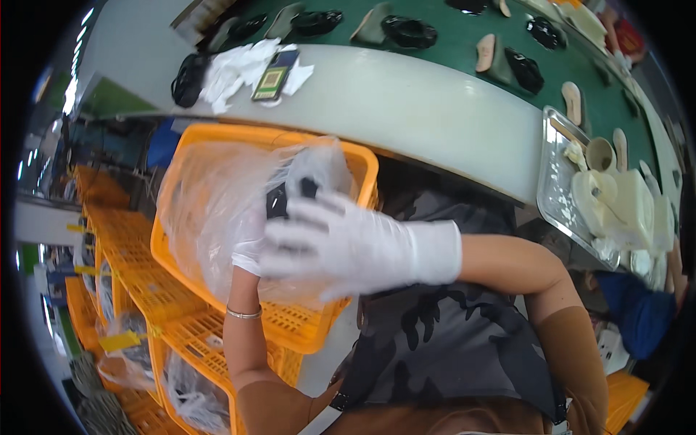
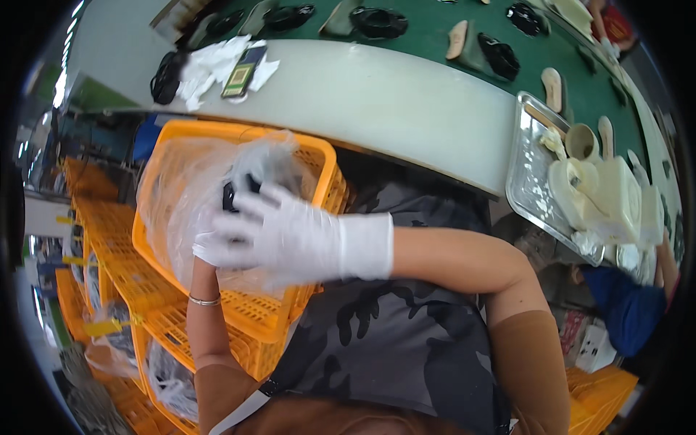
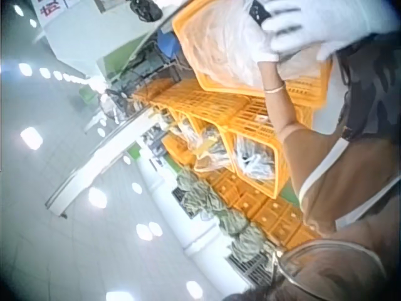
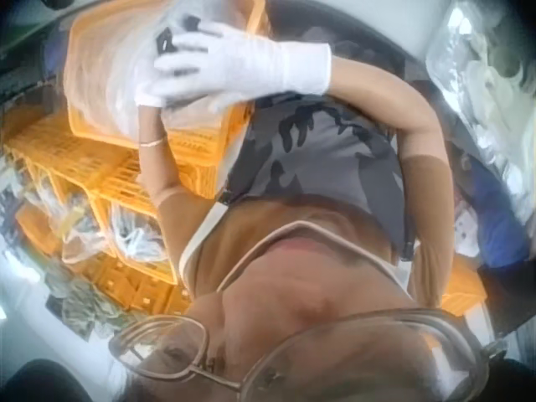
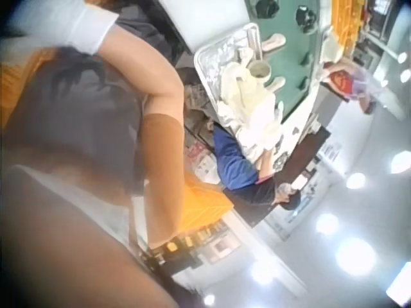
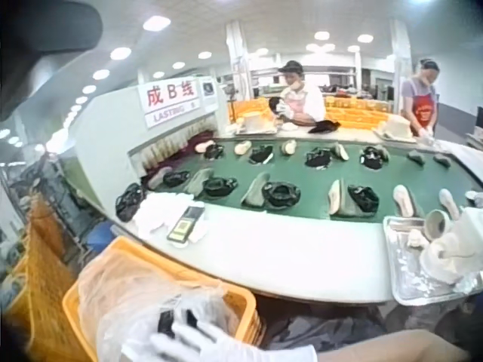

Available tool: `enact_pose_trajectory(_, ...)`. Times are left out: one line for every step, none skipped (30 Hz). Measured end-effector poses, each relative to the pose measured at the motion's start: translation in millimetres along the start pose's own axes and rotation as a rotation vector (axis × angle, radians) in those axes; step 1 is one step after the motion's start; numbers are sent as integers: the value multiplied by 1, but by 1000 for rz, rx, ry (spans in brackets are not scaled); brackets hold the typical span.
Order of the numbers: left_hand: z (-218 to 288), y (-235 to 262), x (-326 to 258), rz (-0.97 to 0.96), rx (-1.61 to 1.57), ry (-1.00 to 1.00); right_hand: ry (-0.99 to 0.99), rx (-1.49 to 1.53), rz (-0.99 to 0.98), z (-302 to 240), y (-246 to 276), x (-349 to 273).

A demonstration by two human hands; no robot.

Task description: The person applies glue to the sole of a black shoe using a brush and a container of white adhesive. They repeatedly dip the brush into the container and spread the glue evenly across the textured sole surface. After coating the sole, the person places the shoe into a yellow plastic basket lined with a clear plastic bag.

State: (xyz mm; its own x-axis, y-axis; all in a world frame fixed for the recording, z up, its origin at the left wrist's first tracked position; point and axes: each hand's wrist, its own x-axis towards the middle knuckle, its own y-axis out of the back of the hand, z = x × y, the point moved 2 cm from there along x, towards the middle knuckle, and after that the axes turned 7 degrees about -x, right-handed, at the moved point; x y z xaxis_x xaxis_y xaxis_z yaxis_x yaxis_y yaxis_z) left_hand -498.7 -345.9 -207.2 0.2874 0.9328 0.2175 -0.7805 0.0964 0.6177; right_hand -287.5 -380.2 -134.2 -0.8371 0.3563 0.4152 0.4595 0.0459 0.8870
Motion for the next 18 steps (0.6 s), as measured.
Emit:
enact_pose_trajectory(8, -2, -2, 20, 163, 14, -84, -87, -27, 16, -16, 5)
enact_pose_trajectory(19, 0, -7, 1, 358, 173, -115, -187, -92, 31, -25, 5)
enact_pose_trajectory(22, 1, -10, 17, 334, 223, -144, -288, -154, 45, -31, 1)
enact_pose_trajectory(23, 3, -12, 32, 310, 271, -167, -283, -103, 52, -35, -2)
enact_pose_trajectory(21, 3, -15, 47, 286, 317, -180, -280, -35, 53, -40, -4)
enact_pose_trajectory(18, 7, -17, 41, 271, 311, -192, -278, 39, 53, -43, -3)
enact_pose_trajectory(20, 10, -19, 90, 334, 215, -203, -276, 112, 54, -47, -3)
enact_pose_trajectory(26, 16, -20, 138, 396, 118, -135, -259, 265, 57, -51, -7)
enact_pose_trajectory(32, 21, -17, 188, 458, 12, -108, -247, 239, 63, -56, -12)
enact_pose_trajectory(28, 27, -20, 191, 307, 218, -83, -224, 211, 67, -63, -19)
enact_pose_trajectory(21, 34, -23, 194, 152, 421, -58, -201, 183, 70, -67, -23)
enact_pose_trajectory(12, 38, -28, 275, -93, 382, -139, -266, 150, 69, -63, -23)
enact_pose_trajectory(5, 45, -31, 294, -123, 391, -134, -271, 33, 71, -67, -24)
enact_pose_trajectory(-1, 53, -34, 312, -153, 400, -130, -277, -83, 75, -74, -26)
enact_pose_trajectory(-4, 58, -32, 320, -184, 399, -138, -290, -196, 77, -80, -31)
enact_pose_trajectory(-7, 62, -32, 386, -271, 363, -93, -254, -141, 76, -88, -32)
enact_pose_trajectory(-10, 68, -31, 458, -337, 329, -73, -263, -169, 72, -91, -36)
enact_pose_trajectory(-16, 74, -29, 524, -407, 291, -67, -261, -166, 70, -94, -38)
